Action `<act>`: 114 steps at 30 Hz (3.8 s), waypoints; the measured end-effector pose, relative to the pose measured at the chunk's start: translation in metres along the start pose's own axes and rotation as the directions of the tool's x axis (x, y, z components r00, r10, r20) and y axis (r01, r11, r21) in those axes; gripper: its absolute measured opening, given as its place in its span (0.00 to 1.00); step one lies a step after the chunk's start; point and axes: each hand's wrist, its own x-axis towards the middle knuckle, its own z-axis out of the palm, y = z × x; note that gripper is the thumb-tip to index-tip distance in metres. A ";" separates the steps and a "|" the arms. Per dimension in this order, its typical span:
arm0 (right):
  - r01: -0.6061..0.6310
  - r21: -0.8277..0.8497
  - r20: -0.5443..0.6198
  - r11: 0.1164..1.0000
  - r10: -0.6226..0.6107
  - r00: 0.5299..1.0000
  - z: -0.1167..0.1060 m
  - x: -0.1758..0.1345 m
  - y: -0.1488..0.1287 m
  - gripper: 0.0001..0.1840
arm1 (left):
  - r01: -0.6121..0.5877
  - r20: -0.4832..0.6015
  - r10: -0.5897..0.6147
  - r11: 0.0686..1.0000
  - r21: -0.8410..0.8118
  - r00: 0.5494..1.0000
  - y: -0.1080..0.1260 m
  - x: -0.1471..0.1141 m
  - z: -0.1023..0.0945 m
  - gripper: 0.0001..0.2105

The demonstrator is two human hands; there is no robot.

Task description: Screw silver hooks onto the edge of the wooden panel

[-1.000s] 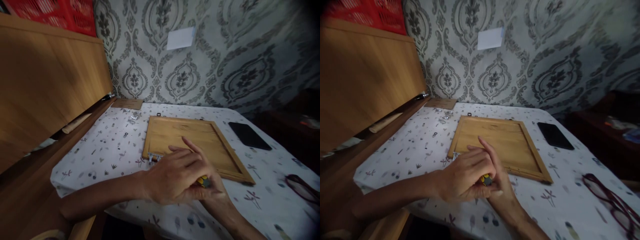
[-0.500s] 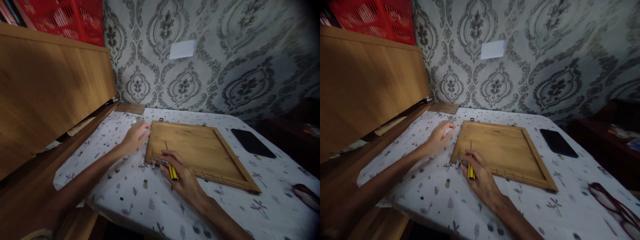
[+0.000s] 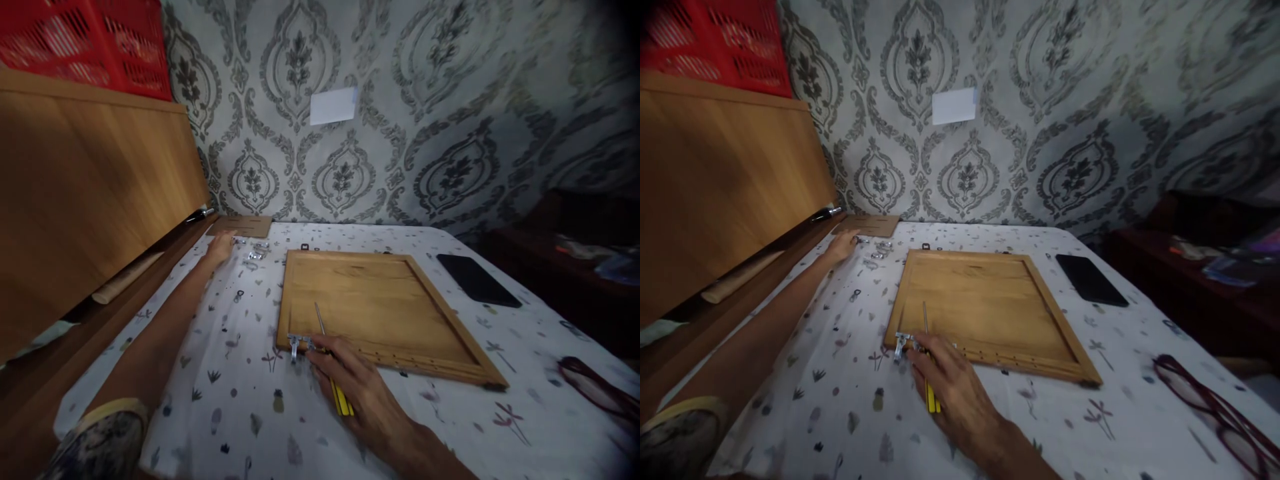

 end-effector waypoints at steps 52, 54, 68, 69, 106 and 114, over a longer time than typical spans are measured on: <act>-0.001 -0.052 0.003 0.999 0.001 1.000 -0.001 0.001 0.006 0.14 | -0.038 0.141 -0.006 0.950 0.308 0.990 -0.005 -0.012 -0.023 0.17; 0.002 -0.052 0.000 0.999 -0.002 1.000 -0.003 0.003 0.004 0.14 | -0.040 0.133 -0.002 0.948 0.315 0.991 -0.002 -0.013 -0.026 0.17; -0.057 -0.007 0.004 0.998 0.057 0.998 0.005 -0.005 0.008 0.12 | -0.034 -0.156 0.034 0.999 0.000 0.987 0.017 -0.036 -0.053 0.16; -0.065 -0.002 0.004 0.998 0.065 0.998 0.003 -0.005 0.007 0.12 | -0.045 -0.172 0.036 0.998 -0.051 0.984 0.020 -0.040 -0.056 0.15; -0.664 0.606 0.055 0.438 0.809 0.585 -0.078 -0.032 -0.039 0.16 | 0.076 0.239 0.355 0.417 -0.906 0.904 0.183 -0.194 -0.062 0.15; -0.571 0.821 0.235 -0.013 0.918 0.318 -0.078 -0.024 0.019 0.25 | 0.181 0.201 0.022 0.342 -0.922 0.979 0.153 -0.172 -0.011 0.20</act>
